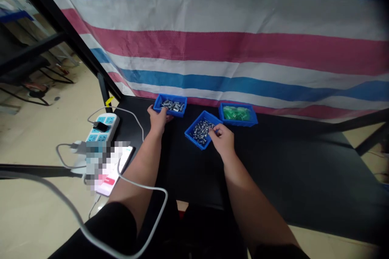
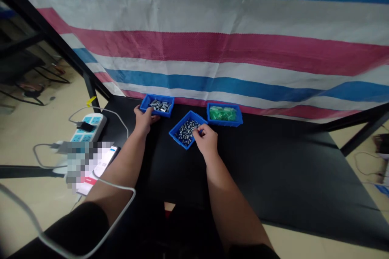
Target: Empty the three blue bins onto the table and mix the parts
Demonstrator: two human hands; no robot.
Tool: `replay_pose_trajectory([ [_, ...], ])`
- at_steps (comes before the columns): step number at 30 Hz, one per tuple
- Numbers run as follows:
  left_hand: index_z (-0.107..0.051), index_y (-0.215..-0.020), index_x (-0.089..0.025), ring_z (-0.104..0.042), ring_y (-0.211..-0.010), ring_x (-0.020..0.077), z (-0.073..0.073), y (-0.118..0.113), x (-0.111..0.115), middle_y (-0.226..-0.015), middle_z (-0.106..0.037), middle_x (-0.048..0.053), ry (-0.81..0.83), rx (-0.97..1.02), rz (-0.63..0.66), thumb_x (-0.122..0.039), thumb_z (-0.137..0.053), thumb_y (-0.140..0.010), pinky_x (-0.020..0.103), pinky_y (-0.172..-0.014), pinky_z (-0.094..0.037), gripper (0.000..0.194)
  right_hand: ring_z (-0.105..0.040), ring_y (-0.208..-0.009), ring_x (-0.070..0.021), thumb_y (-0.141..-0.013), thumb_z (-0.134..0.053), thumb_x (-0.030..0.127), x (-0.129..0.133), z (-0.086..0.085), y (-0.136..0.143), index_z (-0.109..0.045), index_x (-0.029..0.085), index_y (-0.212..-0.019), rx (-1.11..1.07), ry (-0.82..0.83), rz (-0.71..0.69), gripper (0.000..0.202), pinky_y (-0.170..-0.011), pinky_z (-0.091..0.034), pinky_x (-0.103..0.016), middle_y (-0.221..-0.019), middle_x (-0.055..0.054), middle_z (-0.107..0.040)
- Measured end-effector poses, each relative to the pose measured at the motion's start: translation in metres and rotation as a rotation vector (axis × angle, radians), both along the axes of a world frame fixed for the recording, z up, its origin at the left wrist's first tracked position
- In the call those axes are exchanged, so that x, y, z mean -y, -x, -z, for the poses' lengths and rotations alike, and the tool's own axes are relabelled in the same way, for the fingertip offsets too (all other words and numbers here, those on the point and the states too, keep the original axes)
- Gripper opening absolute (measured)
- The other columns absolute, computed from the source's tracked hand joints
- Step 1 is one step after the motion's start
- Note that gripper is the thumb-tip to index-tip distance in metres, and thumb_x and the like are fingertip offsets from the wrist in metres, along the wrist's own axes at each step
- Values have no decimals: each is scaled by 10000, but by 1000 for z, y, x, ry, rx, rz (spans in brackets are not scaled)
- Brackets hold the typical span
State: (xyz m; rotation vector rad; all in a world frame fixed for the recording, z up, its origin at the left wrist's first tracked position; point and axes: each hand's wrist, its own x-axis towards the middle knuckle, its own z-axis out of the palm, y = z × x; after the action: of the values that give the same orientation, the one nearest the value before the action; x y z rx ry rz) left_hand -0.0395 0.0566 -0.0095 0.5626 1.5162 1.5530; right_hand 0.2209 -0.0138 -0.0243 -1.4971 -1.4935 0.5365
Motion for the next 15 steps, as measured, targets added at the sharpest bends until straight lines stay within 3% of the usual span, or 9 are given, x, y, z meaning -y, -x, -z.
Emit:
replay_pose_trajectory([
  [5, -375, -1194, -257, -601, -553, 65, -6, -3, 11, -992, -572, -7, -20, 3, -9, -155, -661, -773, 416, -659, -640, 519, -474, -456, -120, -804, -691, 443, -2, 4, 2, -571, 212, -664, -43, 8, 60, 295, -516, -402, -249, -483, 56, -490],
  [10, -352, -1146, -256, -643, -629, 86, -8, -9, 52, -1002, -564, -9, -103, 87, -93, -109, -626, -749, 428, -701, -637, 504, -607, -491, -164, -826, -682, 524, -4, 6, 5, -632, 205, -755, -173, 35, 108, 331, -517, -518, -269, -531, 27, -568],
  [15, -323, -1123, -265, -664, -690, 104, -6, -11, 90, -1021, -557, -6, -117, 132, -149, -84, -615, -722, 450, -742, -633, 529, -707, -626, -202, -860, -630, 577, -10, 14, 11, -657, 200, -932, -295, 31, 37, 385, -627, -615, -328, -671, 2, -644],
])
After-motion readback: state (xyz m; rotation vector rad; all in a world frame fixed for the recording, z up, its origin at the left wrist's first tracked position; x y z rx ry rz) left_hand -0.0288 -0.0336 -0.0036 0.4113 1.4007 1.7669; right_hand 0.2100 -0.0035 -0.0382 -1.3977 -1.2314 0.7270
